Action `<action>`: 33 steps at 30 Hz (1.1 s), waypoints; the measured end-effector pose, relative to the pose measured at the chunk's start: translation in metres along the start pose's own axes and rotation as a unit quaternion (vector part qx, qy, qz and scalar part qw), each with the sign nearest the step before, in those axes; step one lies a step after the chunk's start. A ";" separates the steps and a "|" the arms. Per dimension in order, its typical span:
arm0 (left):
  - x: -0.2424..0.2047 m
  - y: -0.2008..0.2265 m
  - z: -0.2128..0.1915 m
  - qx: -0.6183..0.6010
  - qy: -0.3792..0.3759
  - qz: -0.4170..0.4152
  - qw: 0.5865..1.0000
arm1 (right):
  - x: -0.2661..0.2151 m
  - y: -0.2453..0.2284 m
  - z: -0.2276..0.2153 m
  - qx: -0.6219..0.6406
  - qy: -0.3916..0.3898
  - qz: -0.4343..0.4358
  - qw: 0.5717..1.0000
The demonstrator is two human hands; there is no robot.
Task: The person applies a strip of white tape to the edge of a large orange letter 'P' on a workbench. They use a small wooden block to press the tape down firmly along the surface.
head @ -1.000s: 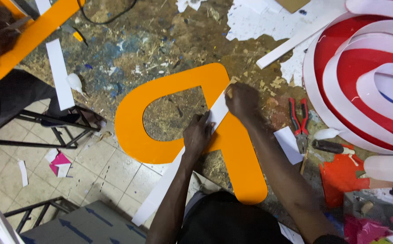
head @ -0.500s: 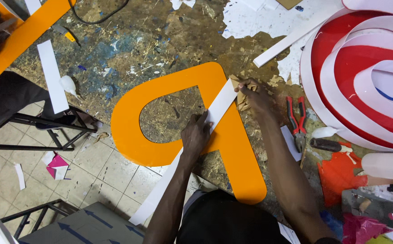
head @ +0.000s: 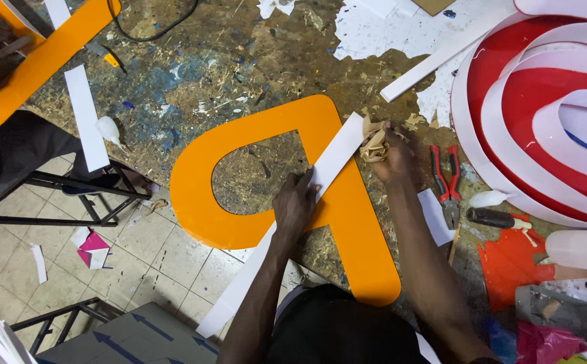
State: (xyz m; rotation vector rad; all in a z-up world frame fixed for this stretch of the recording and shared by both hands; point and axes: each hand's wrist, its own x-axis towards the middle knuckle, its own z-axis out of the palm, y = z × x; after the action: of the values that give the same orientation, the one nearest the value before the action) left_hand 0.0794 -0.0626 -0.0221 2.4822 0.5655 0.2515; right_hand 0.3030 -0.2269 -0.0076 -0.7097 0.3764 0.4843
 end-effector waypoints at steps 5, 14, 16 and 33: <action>-0.003 0.002 -0.005 0.020 0.051 0.043 0.998 | 0.003 -0.004 -0.006 0.046 -0.039 -0.009 0.998; -0.005 -0.004 0.003 0.021 0.139 0.111 0.984 | -0.009 -0.017 -0.022 0.054 -0.057 -0.048 0.996; -0.003 -0.003 0.002 0.021 0.136 0.110 0.984 | -0.007 -0.022 -0.026 0.091 -0.060 -0.025 0.994; -0.003 -0.006 -0.006 -0.049 0.112 0.036 0.992 | -0.092 -0.040 -0.067 -0.011 -0.004 -0.147 0.989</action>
State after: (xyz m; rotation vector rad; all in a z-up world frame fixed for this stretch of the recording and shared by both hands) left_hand 0.0730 -0.0566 -0.0204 2.3976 0.5404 0.5796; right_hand 0.2375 -0.3264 0.0110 -0.7691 0.2543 0.2125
